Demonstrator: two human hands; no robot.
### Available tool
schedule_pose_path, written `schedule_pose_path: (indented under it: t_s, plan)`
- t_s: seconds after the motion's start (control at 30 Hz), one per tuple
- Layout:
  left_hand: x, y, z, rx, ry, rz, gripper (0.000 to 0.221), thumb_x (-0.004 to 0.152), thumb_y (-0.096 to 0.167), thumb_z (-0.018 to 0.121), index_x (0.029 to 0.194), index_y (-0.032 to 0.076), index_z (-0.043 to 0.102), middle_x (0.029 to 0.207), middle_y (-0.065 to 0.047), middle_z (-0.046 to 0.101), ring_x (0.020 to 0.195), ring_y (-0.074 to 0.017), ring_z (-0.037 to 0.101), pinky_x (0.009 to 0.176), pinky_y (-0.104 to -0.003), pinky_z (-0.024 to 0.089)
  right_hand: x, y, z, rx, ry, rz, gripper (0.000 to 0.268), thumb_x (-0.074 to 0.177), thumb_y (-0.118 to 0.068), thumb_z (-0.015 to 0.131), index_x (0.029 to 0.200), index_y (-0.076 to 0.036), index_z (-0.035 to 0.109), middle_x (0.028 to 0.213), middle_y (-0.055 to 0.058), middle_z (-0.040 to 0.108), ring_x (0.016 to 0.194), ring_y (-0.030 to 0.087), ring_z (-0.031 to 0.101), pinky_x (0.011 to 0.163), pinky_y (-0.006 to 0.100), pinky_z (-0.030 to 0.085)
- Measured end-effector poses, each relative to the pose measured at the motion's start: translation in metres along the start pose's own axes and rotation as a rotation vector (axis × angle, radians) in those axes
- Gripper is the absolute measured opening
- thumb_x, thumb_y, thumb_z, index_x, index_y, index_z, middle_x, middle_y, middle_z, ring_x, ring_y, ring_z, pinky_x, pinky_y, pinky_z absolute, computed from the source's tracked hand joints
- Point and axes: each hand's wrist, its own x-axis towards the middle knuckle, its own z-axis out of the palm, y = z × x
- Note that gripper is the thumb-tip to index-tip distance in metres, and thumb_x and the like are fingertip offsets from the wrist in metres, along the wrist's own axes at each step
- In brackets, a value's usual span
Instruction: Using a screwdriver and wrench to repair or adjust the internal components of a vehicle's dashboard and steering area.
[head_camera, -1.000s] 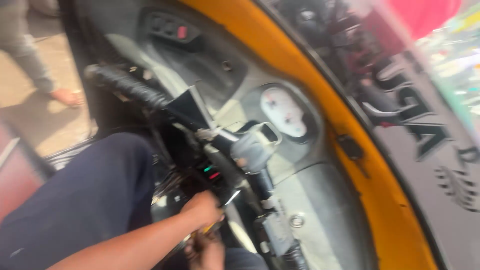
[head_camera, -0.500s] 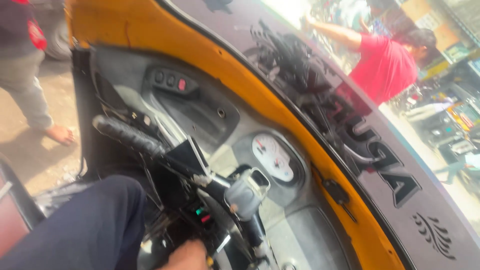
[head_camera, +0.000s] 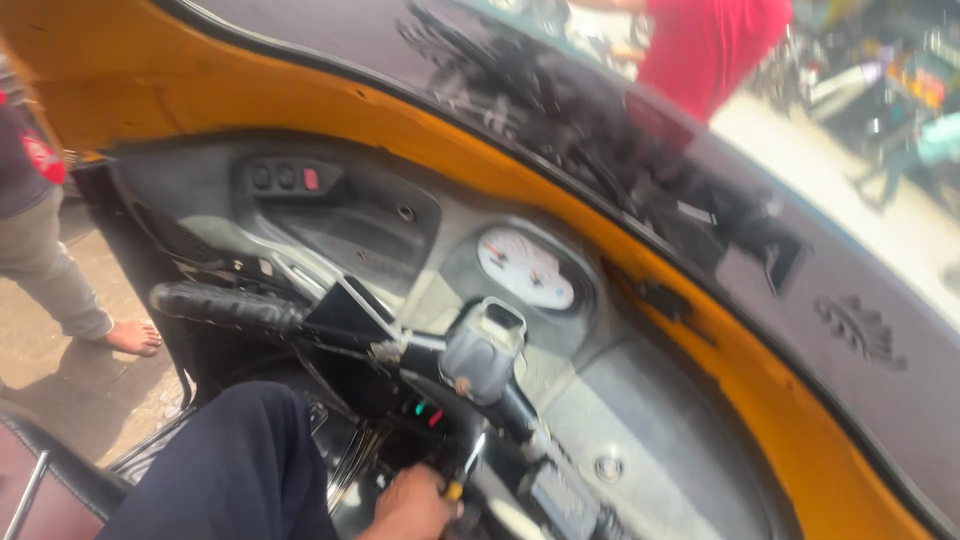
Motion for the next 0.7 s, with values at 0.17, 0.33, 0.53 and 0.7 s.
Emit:
schedule_pose_path:
  t_s: [0.17, 0.33, 0.53, 0.7]
  plan:
    - [0.005, -0.021, 0.008, -0.142, 0.018, 0.206, 0.040, 0.078, 0.037, 0.081, 0.106, 0.010, 0.079, 0.101, -0.012, 0.079, 0.093, -0.0282, 0.078, 0.084, -0.038, 0.058, -0.104, -0.072, 0.125, 0.390, 0.316, 0.026, 0.025, 0.094, -0.002, 0.055, 0.118, 0.005, 0.061, 0.095, 0.017, 0.070, 0.078, 0.026, 0.069, 0.068, 0.038, 0.059]
    - [-0.040, -0.007, -0.002, -0.104, 0.064, 0.128, 0.050, 0.079, 0.037, 0.084, 0.120, 0.011, 0.074, 0.112, -0.014, 0.075, 0.101, -0.0283, 0.074, 0.090, -0.037, 0.057, -0.121, -0.088, 0.162, 0.359, 0.439, -0.026, 0.021, 0.095, 0.003, 0.057, 0.115, 0.007, 0.061, 0.090, 0.015, 0.069, 0.073, 0.022, 0.066, 0.063, 0.032, 0.058]
    - [-0.018, -0.012, 0.004, -0.167, 0.089, 0.120, 0.056, 0.077, 0.030, 0.083, 0.128, 0.009, 0.070, 0.118, -0.014, 0.075, 0.104, -0.0272, 0.075, 0.089, -0.037, 0.059, -0.139, -0.125, 0.181, 0.481, 0.398, 0.021, 0.031, 0.093, 0.000, 0.054, 0.123, 0.004, 0.058, 0.093, 0.014, 0.072, 0.078, 0.021, 0.072, 0.066, 0.032, 0.062]
    - [-0.018, -0.012, 0.005, -0.525, -0.098, 0.191, 0.054, 0.079, 0.019, 0.076, 0.129, 0.004, 0.064, 0.108, -0.021, 0.082, 0.096, -0.0290, 0.079, 0.081, -0.037, 0.062, -0.120, -0.094, 0.168, 0.384, 0.506, -0.052, 0.027, 0.092, -0.001, 0.063, 0.117, 0.008, 0.064, 0.083, 0.013, 0.071, 0.066, 0.021, 0.068, 0.058, 0.033, 0.059]
